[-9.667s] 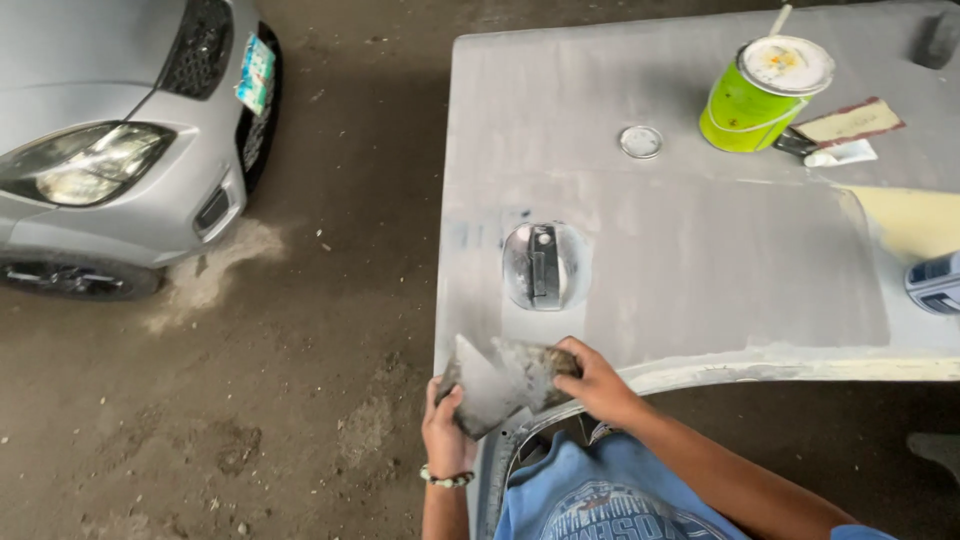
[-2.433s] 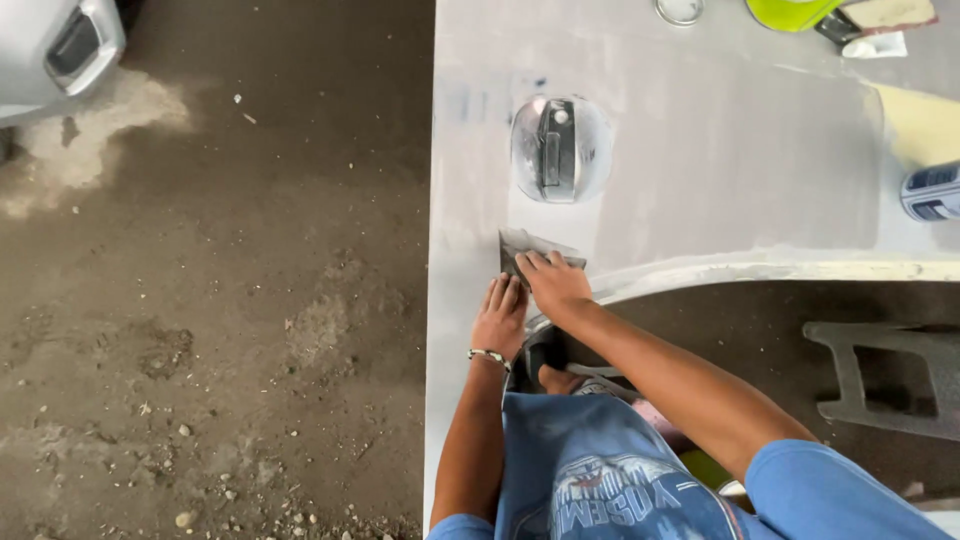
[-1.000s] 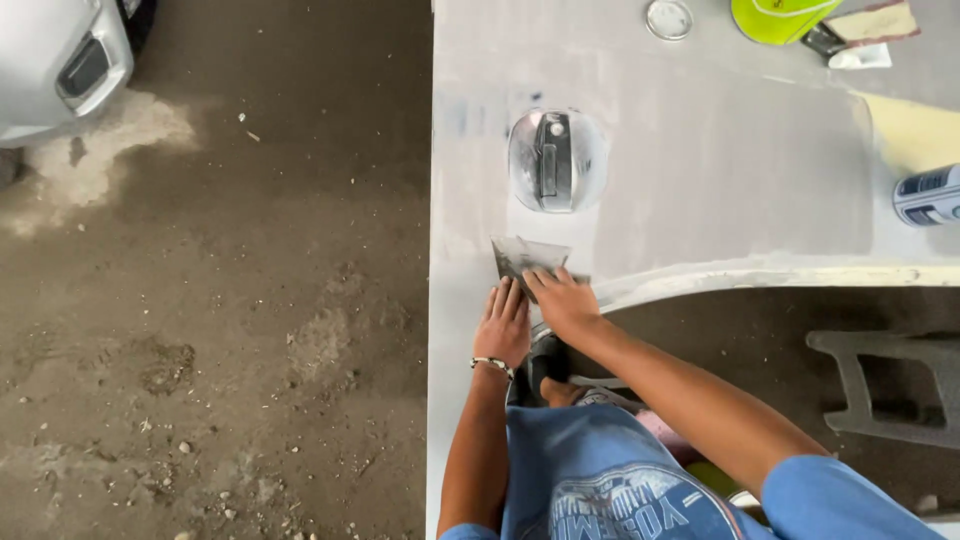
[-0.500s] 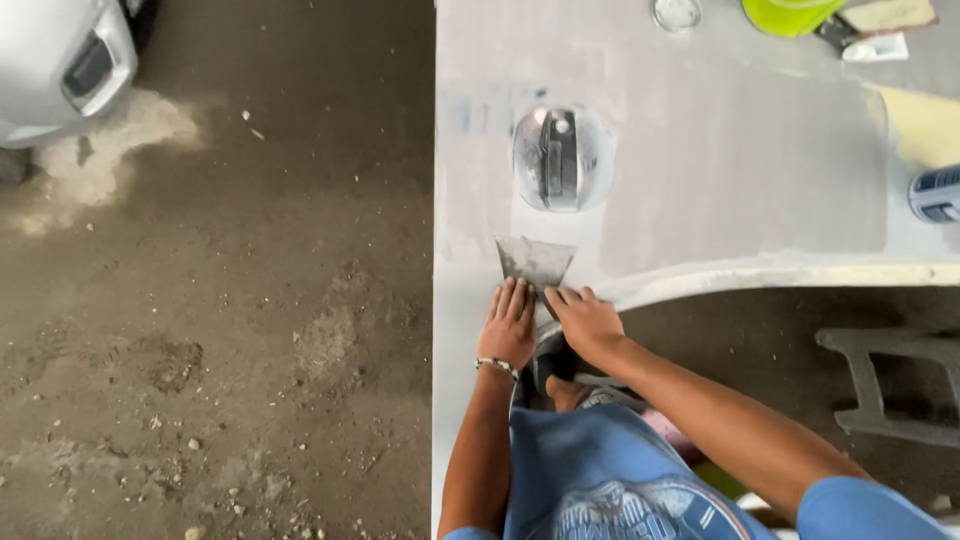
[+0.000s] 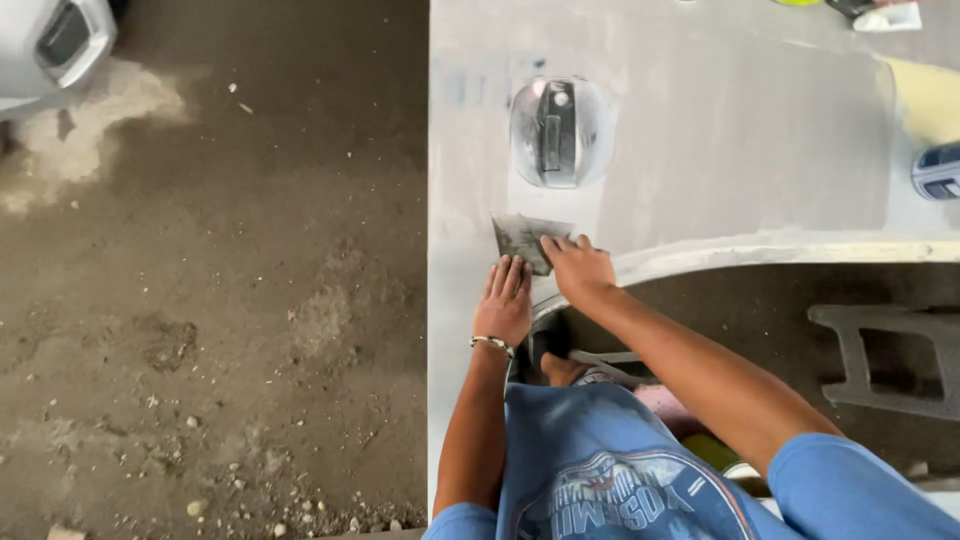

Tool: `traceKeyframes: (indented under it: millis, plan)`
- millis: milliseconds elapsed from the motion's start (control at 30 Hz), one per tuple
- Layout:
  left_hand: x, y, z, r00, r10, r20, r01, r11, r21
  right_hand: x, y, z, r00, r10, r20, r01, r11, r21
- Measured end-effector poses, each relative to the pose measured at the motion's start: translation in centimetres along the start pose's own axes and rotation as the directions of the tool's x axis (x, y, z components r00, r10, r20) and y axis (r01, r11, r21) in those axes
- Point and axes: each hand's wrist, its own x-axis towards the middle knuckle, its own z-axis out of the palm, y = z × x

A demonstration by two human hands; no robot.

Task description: The person uses two metal spreaders to apply and smooth a gray filler compound around a recessed area on a white car part. They repeatedly scoop the filler from a can and spread it evenly across the surface.

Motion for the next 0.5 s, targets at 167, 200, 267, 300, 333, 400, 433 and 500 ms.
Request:
traceKeyframes:
  millis: [167, 200, 267, 300, 333, 400, 433, 500]
  plan:
    - [0.1, -0.8, 1.5, 1.000, 0.023, 0.004, -0.023, 1.000, 0.001, -0.9, 0.8, 4.1, 0.989, -0.118, -0.089, 0.114, 0.992, -0.049]
    - [-0.6, -0.4, 1.3, 0.999, 0.031, 0.022, -0.032, 0.999, 0.015, -1.2, 0.9, 4.3, 0.984, -0.134, -0.119, 0.129, 0.990, -0.053]
    - [-0.7, -0.4, 0.9, 1.000, 0.020, 0.018, -0.021, 1.000, 0.017, -0.1, 0.8, 2.9, 0.990, -0.103, -0.093, 0.102, 0.995, -0.008]
    - [-0.6, -0.4, 0.6, 1.000, 0.015, 0.004, -0.015, 1.000, 0.021, 0.3, 0.6, 2.1, 0.995, -0.070, -0.076, 0.073, 0.997, 0.032]
    - [-0.4, 0.1, 0.7, 1.000, 0.022, -0.007, -0.022, 1.000, 0.016, -0.7, 0.7, 1.9, 0.994, -0.065, -0.083, 0.067, 0.998, 0.023]
    - [-0.3, -0.1, 0.2, 0.999, 0.001, 0.037, -0.001, 1.000, -0.010, -2.0, -0.3, 1.7, 0.991, -0.110, -0.075, 0.106, 0.992, -0.065]
    - [0.0, -0.8, 0.1, 1.000, -0.002, 0.028, 0.001, 1.000, 0.004, -1.7, -0.4, 2.1, 0.989, -0.121, -0.088, 0.115, 0.991, -0.064]
    - [-0.4, -0.4, 0.6, 1.000, 0.009, -0.023, -0.010, 0.999, -0.047, -2.9, 0.2, 3.6, 0.977, -0.177, -0.117, 0.180, 0.984, 0.016]
